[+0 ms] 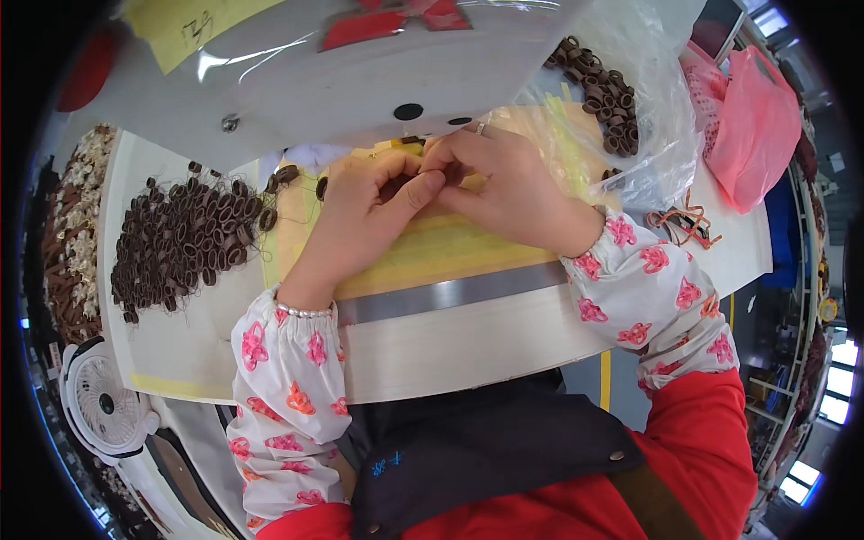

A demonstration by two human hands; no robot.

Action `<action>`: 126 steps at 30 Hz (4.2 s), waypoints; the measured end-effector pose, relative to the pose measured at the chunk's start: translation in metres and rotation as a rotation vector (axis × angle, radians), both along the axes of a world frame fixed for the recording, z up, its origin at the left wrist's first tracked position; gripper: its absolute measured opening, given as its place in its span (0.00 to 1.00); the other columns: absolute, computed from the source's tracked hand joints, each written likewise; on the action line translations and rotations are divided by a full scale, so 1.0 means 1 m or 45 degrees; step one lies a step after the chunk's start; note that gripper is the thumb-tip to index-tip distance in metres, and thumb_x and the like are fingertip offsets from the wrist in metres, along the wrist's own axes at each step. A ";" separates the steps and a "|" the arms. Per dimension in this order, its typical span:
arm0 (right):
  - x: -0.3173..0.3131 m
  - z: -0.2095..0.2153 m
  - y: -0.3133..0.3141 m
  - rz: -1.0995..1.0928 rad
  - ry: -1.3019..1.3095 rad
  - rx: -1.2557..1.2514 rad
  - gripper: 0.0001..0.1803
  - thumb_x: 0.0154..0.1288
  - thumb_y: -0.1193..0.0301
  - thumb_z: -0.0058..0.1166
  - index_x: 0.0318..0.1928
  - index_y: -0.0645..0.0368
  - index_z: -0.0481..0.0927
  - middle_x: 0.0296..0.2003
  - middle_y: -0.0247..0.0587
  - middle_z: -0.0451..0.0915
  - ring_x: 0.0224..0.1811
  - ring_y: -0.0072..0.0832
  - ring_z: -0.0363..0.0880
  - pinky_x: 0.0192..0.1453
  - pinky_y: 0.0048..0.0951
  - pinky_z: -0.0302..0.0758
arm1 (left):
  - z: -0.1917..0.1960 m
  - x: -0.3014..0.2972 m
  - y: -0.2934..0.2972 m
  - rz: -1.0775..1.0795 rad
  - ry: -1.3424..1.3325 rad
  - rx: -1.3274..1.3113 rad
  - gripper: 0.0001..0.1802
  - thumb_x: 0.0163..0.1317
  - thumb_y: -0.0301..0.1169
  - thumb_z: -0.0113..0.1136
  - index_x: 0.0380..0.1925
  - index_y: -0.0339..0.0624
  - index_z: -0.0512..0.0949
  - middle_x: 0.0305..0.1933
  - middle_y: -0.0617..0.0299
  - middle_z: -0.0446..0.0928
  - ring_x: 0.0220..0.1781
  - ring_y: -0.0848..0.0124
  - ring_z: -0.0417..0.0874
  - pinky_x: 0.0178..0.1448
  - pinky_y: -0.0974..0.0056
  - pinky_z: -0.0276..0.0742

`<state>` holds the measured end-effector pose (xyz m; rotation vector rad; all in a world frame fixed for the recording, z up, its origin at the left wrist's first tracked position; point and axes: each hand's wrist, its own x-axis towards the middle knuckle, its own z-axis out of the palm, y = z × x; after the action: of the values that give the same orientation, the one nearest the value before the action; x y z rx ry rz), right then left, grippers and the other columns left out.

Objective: Thread leather loops onto a metal buckle and secure with thread.

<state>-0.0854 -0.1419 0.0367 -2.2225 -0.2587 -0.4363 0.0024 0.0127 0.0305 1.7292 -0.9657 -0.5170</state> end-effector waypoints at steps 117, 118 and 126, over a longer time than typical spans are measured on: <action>-0.005 0.019 -0.005 -0.201 0.766 0.597 0.11 0.58 0.73 0.54 0.35 0.69 0.72 0.21 0.38 0.76 0.22 0.21 0.78 0.23 0.20 0.73 | -0.003 -0.041 0.009 0.155 -0.590 0.050 0.07 0.58 0.27 0.51 0.34 0.41 0.77 0.19 0.54 0.74 0.21 0.57 0.74 0.28 0.61 0.69; -0.007 0.016 -0.005 -0.154 0.795 0.641 0.10 0.58 0.73 0.53 0.36 0.69 0.71 0.22 0.39 0.76 0.22 0.21 0.78 0.23 0.19 0.73 | -0.002 -0.044 0.012 0.120 -0.608 0.078 0.07 0.57 0.26 0.52 0.34 0.41 0.77 0.20 0.54 0.74 0.22 0.57 0.74 0.29 0.61 0.69; -0.042 0.011 0.014 0.017 0.555 0.508 0.06 0.60 0.78 0.48 0.38 0.67 0.71 0.22 0.35 0.75 0.22 0.20 0.75 0.25 0.20 0.71 | 0.006 -0.024 -0.002 0.176 -0.533 -0.289 0.08 0.60 0.27 0.49 0.35 0.37 0.76 0.31 0.57 0.75 0.26 0.66 0.73 0.34 0.66 0.68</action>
<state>-0.1279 -0.1275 0.0473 -1.8613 0.0450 0.0144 -0.0214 0.0104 0.0365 1.7120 -1.1365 0.0510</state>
